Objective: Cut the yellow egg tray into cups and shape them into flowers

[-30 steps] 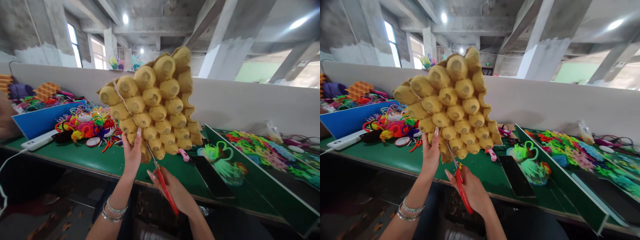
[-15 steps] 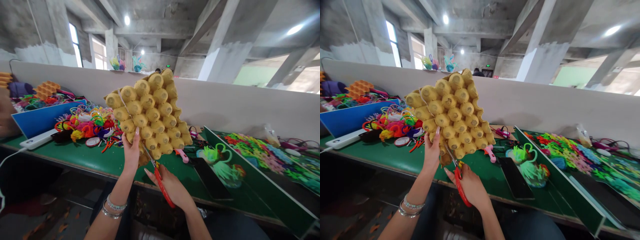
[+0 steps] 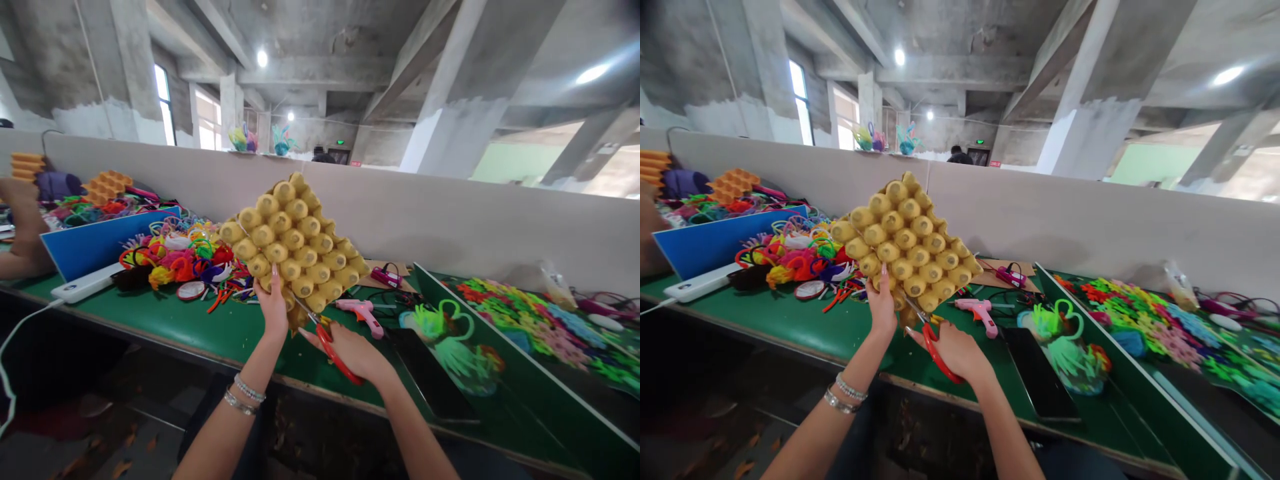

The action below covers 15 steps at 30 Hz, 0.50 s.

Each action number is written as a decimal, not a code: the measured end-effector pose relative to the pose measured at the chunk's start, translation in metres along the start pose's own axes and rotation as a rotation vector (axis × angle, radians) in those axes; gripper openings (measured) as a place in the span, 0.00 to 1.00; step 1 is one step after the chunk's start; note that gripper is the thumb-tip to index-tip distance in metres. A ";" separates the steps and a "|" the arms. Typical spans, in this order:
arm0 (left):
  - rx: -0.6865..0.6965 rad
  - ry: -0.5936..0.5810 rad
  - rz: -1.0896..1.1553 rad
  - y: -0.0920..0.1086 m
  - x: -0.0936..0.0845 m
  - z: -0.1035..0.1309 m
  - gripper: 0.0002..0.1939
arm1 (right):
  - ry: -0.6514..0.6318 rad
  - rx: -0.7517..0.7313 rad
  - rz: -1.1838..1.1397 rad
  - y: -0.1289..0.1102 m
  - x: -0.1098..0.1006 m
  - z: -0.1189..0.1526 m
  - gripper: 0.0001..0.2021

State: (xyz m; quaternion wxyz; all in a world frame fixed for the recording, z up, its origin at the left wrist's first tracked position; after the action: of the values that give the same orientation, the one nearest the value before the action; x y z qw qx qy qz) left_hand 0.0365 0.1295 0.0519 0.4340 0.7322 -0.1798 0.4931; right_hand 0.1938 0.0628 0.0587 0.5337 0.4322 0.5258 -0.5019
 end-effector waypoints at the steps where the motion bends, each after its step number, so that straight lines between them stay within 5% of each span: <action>1: 0.008 0.010 0.011 -0.004 -0.004 0.002 0.24 | -0.012 0.005 0.019 0.002 0.003 0.000 0.31; 8: -0.102 0.081 0.099 -0.027 -0.020 0.016 0.25 | -0.101 -0.026 -0.021 0.015 0.013 0.004 0.28; 15: -0.075 0.065 0.004 -0.019 -0.019 0.018 0.30 | 0.106 0.042 0.141 0.012 0.000 0.006 0.33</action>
State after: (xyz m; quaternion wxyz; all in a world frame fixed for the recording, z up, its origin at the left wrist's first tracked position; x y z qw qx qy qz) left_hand 0.0512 0.1219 0.0236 0.4657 0.6988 -0.1854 0.5103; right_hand 0.2062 0.0579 0.0589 0.5300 0.5052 0.5108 -0.4506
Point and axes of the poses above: each hand's wrist, its own z-axis away from the middle knuckle, its own x-axis out of the palm, y = z × x, the point moved 7 cm from there along -z, towards the middle knuckle, and after that the axes turned 14 degrees about z, right-handed, at the moved point
